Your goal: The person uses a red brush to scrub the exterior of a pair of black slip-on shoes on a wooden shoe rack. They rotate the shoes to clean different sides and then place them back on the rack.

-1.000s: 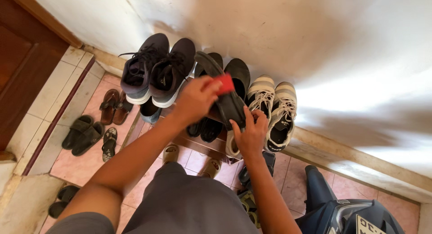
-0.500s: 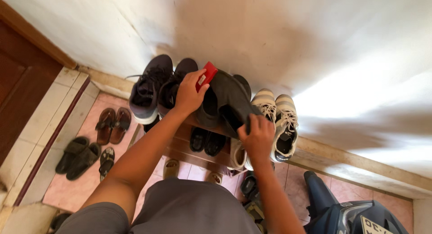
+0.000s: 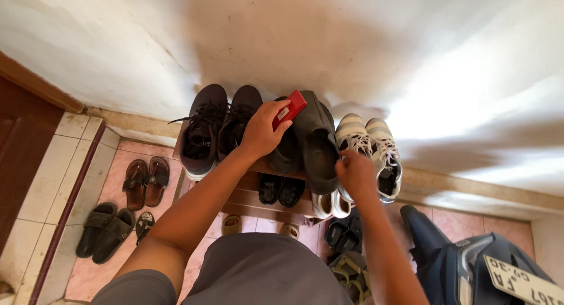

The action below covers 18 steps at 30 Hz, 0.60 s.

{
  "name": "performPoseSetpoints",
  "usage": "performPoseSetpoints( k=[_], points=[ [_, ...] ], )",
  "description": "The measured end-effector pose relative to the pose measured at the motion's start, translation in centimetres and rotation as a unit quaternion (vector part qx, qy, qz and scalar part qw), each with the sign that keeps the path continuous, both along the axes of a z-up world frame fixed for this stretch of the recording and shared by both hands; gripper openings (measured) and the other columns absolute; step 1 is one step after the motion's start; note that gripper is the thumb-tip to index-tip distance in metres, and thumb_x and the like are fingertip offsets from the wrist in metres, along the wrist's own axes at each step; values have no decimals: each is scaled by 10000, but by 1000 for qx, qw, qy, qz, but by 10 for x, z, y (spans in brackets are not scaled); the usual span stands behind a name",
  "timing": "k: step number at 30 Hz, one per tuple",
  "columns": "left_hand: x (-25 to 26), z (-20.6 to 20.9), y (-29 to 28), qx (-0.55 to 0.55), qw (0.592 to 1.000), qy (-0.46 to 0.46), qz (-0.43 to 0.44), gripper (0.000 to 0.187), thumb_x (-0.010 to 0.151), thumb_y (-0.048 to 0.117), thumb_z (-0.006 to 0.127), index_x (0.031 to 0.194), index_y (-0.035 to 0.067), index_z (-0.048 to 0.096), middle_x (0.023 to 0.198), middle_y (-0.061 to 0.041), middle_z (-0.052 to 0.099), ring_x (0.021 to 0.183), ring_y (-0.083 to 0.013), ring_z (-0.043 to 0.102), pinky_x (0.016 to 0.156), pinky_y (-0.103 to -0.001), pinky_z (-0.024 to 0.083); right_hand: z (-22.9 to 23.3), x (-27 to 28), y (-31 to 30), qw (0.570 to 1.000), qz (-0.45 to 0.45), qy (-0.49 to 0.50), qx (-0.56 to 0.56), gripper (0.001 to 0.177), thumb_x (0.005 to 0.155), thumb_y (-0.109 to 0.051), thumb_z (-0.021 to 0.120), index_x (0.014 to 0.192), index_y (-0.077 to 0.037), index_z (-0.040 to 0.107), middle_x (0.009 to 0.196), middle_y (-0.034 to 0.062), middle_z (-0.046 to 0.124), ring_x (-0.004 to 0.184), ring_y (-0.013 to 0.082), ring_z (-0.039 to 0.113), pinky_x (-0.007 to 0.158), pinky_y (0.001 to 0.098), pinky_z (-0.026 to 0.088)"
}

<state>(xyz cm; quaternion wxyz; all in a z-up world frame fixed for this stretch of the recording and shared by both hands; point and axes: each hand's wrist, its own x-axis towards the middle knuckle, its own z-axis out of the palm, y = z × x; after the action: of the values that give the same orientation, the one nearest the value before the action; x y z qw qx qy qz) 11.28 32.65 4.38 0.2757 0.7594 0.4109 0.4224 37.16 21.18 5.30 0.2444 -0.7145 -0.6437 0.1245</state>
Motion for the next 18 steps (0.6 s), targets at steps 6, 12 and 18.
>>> performPoseSetpoints(
  k=[6,12,18],
  points=[
    [1,-6,9,-13,991,82,-101,471,944,205,725,1383,115,584,1293,-137,622,1137,-353,634,951,-430,528,5,-53,-26,997,-25,0,75,393,820,-70,733,1203,-41,648,1022,197,681,914,396,675,783,462,546],
    [15,-15,33,64,962,128,-234,442,934,203,740,1357,129,641,1319,-132,616,1183,-352,617,1010,-433,506,-9,-39,21,990,55,0,133,358,903,-48,713,1256,-72,655,1184,150,701,1062,367,666,894,435,543],
    [16,-25,79,120,941,193,-250,423,910,218,779,1313,142,678,1302,-161,618,1161,-376,610,976,-453,505,-21,-44,19,992,44,-5,120,393,809,-37,729,1201,-16,704,1048,154,709,963,374,667,842,457,535]
  ],
)
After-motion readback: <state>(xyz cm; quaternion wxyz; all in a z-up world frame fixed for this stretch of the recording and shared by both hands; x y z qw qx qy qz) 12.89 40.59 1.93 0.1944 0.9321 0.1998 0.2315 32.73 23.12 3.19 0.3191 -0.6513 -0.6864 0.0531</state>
